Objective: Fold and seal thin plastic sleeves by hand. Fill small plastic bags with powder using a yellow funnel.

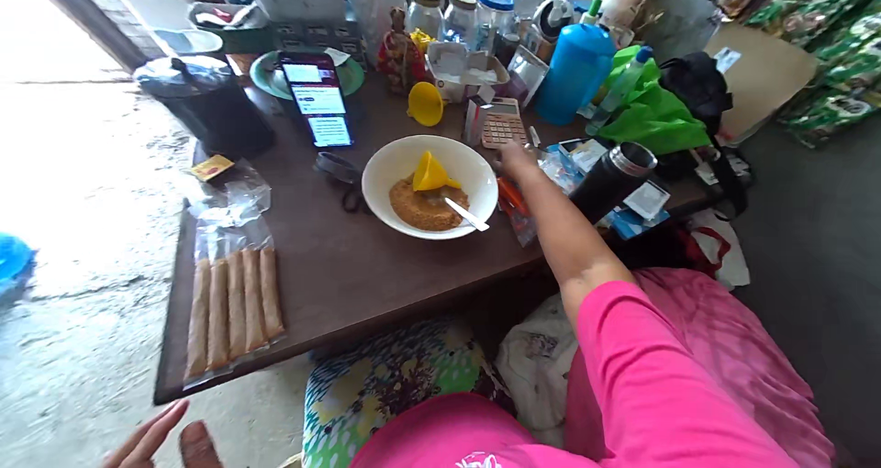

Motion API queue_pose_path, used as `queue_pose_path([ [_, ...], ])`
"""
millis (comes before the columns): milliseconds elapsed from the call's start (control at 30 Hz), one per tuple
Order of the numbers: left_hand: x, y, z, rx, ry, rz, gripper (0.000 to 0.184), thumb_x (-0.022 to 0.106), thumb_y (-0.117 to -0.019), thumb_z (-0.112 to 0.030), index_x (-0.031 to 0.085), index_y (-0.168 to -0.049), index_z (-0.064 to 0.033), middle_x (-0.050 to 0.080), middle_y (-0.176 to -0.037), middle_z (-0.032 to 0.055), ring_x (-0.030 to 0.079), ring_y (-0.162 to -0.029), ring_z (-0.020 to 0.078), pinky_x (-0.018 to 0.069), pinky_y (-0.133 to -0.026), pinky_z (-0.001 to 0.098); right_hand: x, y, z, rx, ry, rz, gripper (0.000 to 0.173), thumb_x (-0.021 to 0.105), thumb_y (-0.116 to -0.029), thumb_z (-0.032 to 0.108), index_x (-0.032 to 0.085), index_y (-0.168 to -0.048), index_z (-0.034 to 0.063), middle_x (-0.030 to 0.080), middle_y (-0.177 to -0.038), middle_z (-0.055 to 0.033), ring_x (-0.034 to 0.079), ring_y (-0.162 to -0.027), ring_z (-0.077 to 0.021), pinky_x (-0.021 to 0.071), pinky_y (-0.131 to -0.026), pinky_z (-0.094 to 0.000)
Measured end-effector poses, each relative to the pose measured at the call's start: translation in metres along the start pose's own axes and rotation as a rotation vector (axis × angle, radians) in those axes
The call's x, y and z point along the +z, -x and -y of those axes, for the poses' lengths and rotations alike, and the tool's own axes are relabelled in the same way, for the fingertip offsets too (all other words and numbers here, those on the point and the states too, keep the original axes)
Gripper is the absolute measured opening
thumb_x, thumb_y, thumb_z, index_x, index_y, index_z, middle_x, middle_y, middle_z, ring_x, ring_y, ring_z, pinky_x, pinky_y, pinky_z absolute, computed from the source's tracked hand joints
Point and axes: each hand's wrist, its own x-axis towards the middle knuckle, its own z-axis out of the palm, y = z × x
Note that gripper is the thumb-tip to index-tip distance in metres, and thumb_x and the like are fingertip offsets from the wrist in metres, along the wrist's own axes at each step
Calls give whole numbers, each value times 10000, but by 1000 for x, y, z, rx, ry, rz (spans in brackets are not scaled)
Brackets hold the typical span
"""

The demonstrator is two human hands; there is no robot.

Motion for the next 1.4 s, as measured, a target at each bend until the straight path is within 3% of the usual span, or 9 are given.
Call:
queue_pose_path([
  [67, -1, 2, -3, -16, -13, 21, 296, 548, -1037, -91, 621, -1195, 148, 637, -1196, 298, 571, -1251, 252, 405, -1112, 303, -5, 4, 2, -9, 40, -29, 315, 640, -987, 199, 710, -1203, -20, 632, -1304, -295, 567, -1260, -490, 384, -1036, -730],
  [300, 19, 11, -27, -33, 80, 24, 282, 566, -1043, -248, 705, -1155, -31, 712, -1153, 148, 622, -1213, 235, 354, -1162, 490, -48, 31, 2, -206, -17, -261, 371, 526, -1068, 229, 689, -1219, -68, 631, -1256, -354, 568, -1217, -568, 390, -988, -772],
  [500, 36, 26, -52, 20, 224, 56, 213, 556, -1058, -286, 697, -1162, -165, 705, -1162, 6, 616, -1211, 119, 368, -1178, 443, -83, 121, 30, -434, -271, -610, 387, 551, -1059, 272, 700, -1156, -71, 693, -1161, -276, 687, -1067, -382, 522, -978, -525],
  [633, 41, 30, -68, 7, 424, 206, 210, 581, -1038, -247, 697, -1193, -165, 704, -1178, -12, 621, -1192, 90, 483, -1078, 316, -53, 208, 55, -536, -483, -371, 280, 511, -1068, 210, 649, -1059, -33, 673, -913, -140, 668, -750, -177, 594, -701, -373],
  [700, 43, 29, -78, -25, 584, 300, 230, 581, -1044, -247, 692, -1227, -163, 689, -1208, -11, 631, -1176, 84, 526, -1028, 284, -18, 245, 73, -642, -608, -238, 257, 584, -1018, 182, 654, -864, -11, 612, -758, -63, 582, -623, -91, 524, -567, -279],
  [767, 46, 27, -89, -92, 790, 386, 305, 567, -1058, -323, 653, -1306, -169, 665, -1287, -15, 625, -1214, 118, 525, -1045, 325, 23, 276, 93, -781, -625, -113, 368, 628, -1009, 240, 634, -722, 10, 580, -697, -42, 557, -635, -74, 481, -580, -227],
  [900, 53, 30, -105, -262, 1105, 571, 628, 684, -973, -379, 471, -1465, -52, 610, -1391, 11, 618, -1226, 121, 533, -1038, 320, 82, 326, 126, -978, -489, -66, 289, 654, -977, 196, 656, -754, 13, 632, -734, -112, 632, -601, -206, 525, -510, -355],
  [1133, 41, 42, -99, -554, 1086, 541, 195, 663, -965, -72, 709, -1147, -19, 763, -965, -9, 713, -743, 72, 619, -694, 243, 90, 331, 127, -928, -513, 60, 253, 645, -960, 148, 631, -764, -11, 582, -725, -114, 588, -594, -211, 490, -516, -356],
  [1400, 35, 42, -91, -528, 1010, 433, 168, 608, -1010, -88, 732, -1094, -13, 746, -991, -11, 714, -831, 77, 617, -783, 255, 101, 329, 122, -765, -848, 484, 397, 525, -1066, 222, 607, -762, -21, 542, -695, -16, 517, -651, -5, 428, -616, -157],
])
